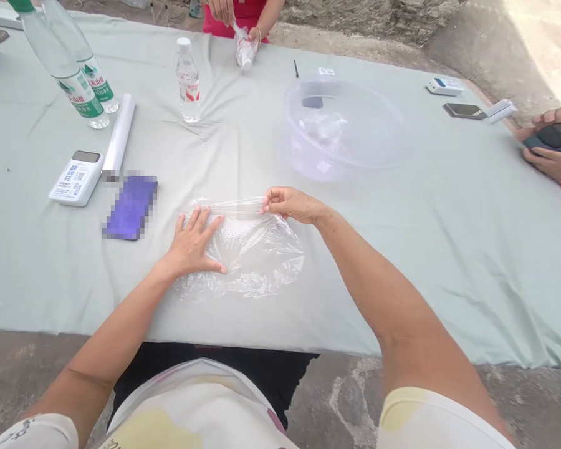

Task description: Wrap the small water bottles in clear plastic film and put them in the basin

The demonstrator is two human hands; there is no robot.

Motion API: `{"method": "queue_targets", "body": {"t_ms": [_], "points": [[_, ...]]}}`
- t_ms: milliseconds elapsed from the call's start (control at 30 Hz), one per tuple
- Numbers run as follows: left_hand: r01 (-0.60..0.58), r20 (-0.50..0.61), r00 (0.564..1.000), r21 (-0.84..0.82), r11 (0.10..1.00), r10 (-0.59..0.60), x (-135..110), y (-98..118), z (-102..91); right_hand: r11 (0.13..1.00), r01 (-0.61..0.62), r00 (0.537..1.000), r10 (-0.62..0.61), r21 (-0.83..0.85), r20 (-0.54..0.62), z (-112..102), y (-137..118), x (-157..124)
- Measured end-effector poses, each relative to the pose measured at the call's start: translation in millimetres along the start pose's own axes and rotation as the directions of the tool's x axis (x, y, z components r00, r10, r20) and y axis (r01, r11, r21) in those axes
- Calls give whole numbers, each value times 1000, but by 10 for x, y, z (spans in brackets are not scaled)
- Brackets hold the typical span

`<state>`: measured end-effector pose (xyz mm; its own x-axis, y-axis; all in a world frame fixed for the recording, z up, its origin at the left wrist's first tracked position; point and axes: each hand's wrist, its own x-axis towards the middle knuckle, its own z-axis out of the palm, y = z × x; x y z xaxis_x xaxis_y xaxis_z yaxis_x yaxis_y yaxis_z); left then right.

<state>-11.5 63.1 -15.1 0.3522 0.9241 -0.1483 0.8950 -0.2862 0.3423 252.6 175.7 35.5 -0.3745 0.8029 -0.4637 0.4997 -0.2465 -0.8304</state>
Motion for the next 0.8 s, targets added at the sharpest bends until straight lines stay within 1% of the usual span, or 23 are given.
{"method": "queue_targets", "body": {"t_ms": [67, 133, 167, 200, 233, 267, 300, 333, 367, 400, 433, 467, 500, 533, 600, 667, 733, 800], "points": [[-5, 7, 1000, 1, 1000, 5, 6, 0, 1, 996, -42, 999, 39, -82, -29, -123, 56, 24], [-1, 12, 1000, -1, 1000, 1, 11, -1, 9, 984, -80, 995, 70, -157, -66, -203, 83, 54], [1, 12, 1000, -3, 1000, -1, 13, -2, 15, 975, -98, 991, 77, -202, -106, -223, 86, 70], [3, 7, 1000, -6, 1000, -3, 13, -4, 22, 955, -121, 982, 76, -269, -173, -229, 84, 87], [5, -2, 1000, -9, 1000, -5, 12, -6, 29, 920, -155, 962, 57, -361, -267, -222, 77, 105], [8, -13, 1000, -12, 1000, -8, 11, -7, 37, 858, -202, 929, 15, -471, -371, -204, 64, 126], [11, -22, 1000, -16, 1000, -11, 9, -9, 46, 771, -262, 887, -45, -581, -459, -175, 44, 151], [14, -28, 999, -20, 1000, -15, 7, -11, 55, 668, -322, 852, -104, -671, -513, -139, 16, 181], [18, -29, 999, -24, 1000, -19, 6, -13, 66, 572, -367, 835, -146, -734, -531, -96, -25, 219], [20, -28, 999, -28, 999, -21, 7, -15, 78, 501, -381, 837, -170, -777, -520, -48, -82, 266], [20, -30, 999, -32, 999, -21, 8, -17, 93, 463, -364, 851, -188, -808, -491, 4, -156, 326], [18, -36, 999, -36, 999, -19, 11, -20, 109, 456, -326, 867, -205, -828, -454, 60, -249, 400], [15, -46, 999, -40, 999, -17, 14, -23, 126, 474, -275, 878, -231, -836, -420, 115, -358, 491], [13, -57, 998, -44, 999, -15, 18, -27, 143, 511, -216, 882, -263, -832, -391, 168, -480, 601], [8, -75, 997, -51, 999, -12, 24, -33, 176, 616, -97, 880, -314, -782, -357, 254, -740, 882], [4, -81, 997, -57, 998, -9, 29, -38, 203, 734, 8, 879, -329, -679, -346, 301, -991, 1243], [-1, -83, 997, -64, 998, -5, 31, -40, 224, 838, 83, 876, -319, -539, -362, 310, -1211, 1661], [-7, -89, 996, -72, 997, 1, 32, -39, 240, 904, 122, 861, -302, -410, -410, 301, -1400, 2102]]}}
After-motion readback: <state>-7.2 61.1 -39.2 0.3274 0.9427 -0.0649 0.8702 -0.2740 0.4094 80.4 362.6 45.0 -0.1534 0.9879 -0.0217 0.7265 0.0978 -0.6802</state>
